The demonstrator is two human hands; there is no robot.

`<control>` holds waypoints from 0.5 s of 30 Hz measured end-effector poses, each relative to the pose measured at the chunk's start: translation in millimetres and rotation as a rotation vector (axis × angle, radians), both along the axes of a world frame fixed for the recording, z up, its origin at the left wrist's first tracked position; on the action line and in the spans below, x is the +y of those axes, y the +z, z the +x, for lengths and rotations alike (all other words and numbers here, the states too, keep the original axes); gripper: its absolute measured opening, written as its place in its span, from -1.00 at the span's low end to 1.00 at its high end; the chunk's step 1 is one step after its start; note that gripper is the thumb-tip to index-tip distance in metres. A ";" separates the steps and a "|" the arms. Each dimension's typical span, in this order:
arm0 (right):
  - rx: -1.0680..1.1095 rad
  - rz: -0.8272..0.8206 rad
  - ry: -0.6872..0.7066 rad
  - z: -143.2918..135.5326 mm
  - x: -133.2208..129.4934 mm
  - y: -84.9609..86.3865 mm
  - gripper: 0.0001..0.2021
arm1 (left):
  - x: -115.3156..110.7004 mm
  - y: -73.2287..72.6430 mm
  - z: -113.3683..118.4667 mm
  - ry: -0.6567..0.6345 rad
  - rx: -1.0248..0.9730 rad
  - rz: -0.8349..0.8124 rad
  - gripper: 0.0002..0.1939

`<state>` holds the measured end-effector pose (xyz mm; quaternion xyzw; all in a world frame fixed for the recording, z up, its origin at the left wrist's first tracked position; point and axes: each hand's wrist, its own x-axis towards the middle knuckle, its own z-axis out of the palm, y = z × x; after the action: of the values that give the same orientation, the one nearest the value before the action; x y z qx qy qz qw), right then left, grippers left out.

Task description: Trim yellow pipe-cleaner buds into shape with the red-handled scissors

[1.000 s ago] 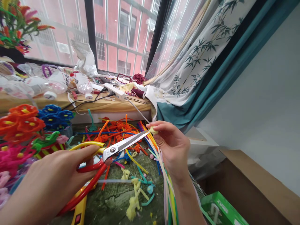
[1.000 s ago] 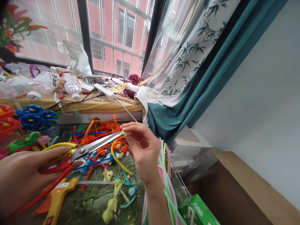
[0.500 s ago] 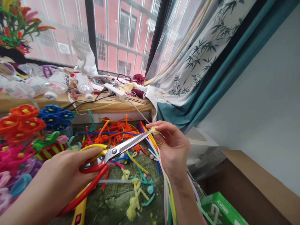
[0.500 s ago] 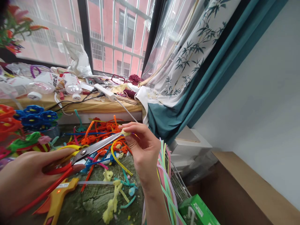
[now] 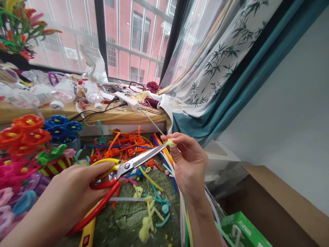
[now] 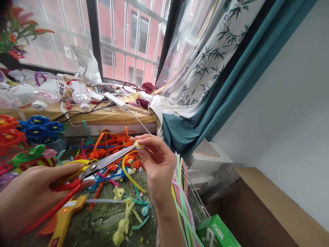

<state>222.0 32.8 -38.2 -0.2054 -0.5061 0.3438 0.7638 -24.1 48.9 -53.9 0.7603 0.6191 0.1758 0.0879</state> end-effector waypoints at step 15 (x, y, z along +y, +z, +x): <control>0.013 -0.059 0.053 4.0 -0.4 2.2 -0.84 | 0.5 -1.9 -2.8 -0.027 -0.014 0.115 -0.55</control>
<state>226.0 32.4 -36.0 -0.2122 -0.4960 0.3800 0.7514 -26.9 49.3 -55.8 0.7711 0.5971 0.2153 0.0509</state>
